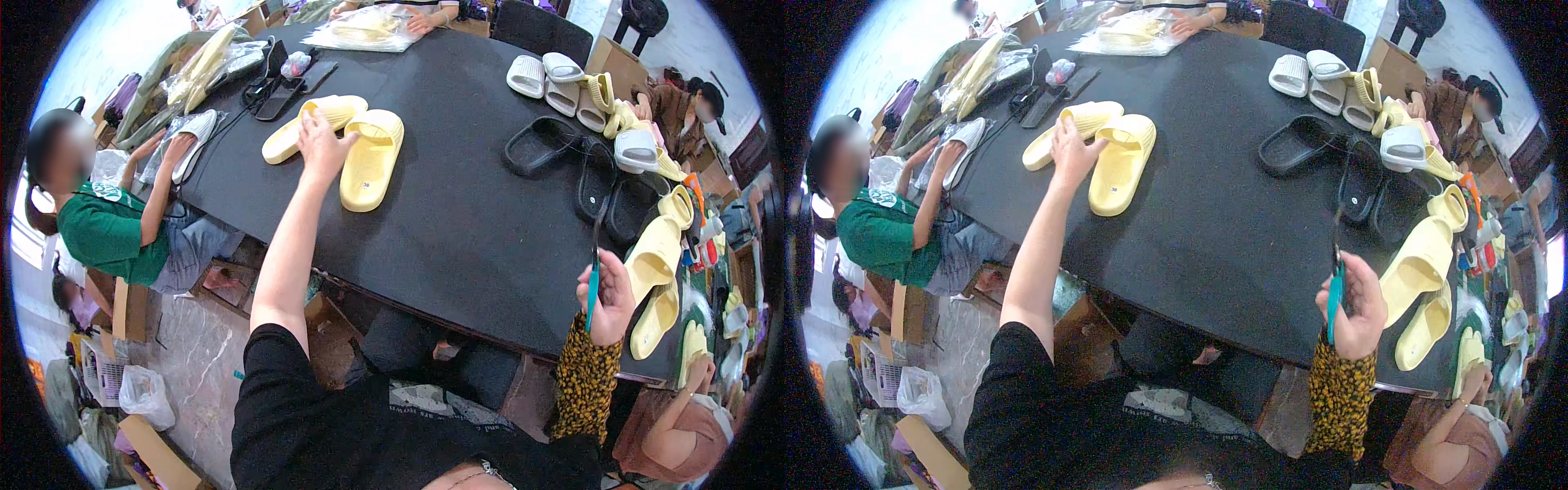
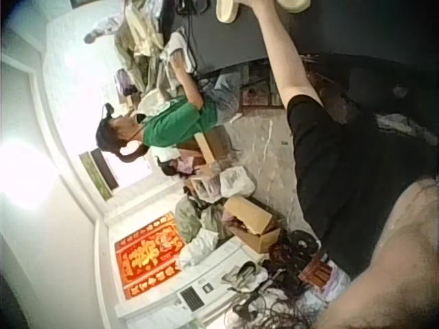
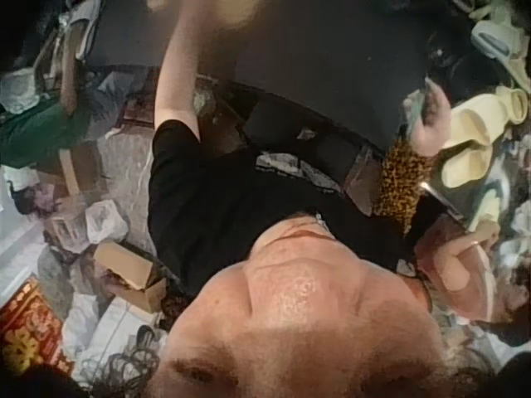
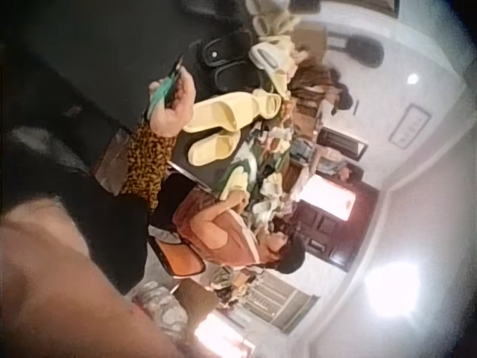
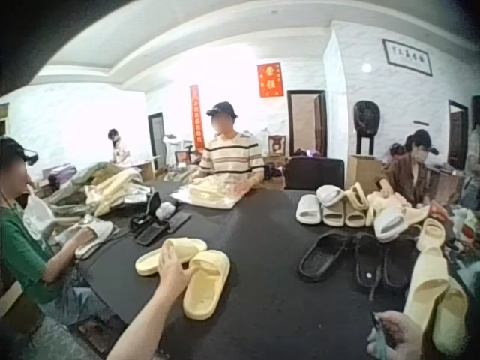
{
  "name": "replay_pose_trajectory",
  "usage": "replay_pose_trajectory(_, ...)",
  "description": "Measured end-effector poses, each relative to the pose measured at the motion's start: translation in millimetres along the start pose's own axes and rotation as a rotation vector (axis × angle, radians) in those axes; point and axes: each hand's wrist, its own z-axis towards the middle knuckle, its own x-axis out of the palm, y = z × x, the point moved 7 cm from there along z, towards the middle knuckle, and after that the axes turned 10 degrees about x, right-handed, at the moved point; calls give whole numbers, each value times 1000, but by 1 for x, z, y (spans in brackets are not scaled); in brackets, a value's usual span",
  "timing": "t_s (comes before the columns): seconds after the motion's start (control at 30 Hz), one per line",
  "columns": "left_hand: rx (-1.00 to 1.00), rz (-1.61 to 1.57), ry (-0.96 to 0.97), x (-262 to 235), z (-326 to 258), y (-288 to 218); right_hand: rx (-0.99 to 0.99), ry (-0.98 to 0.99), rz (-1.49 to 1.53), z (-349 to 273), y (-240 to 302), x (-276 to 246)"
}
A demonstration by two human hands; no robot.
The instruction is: Trim excess material from rubber slippers and prepare them for packaging.
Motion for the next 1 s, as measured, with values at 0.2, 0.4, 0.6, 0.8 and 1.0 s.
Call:
replay_pose_trajectory(0.2,-138,-39,232,31,17,57,185,78,237,60,-3,42)
replay_pose_trajectory(0.4,-34,-443,234,17,4,-43,281,160,362,82,-55,62)
replay_pose_trajectory(0.6,330,-620,85,-49,-26,-167,287,224,228,82,-67,69)
replay_pose_trajectory(0.8,578,-606,-117,-52,-41,-200,256,165,-39,81,-70,55)
replay_pose_trajectory(1.0,606,-643,-156,-52,-47,-202,245,185,-79,82,-58,53)
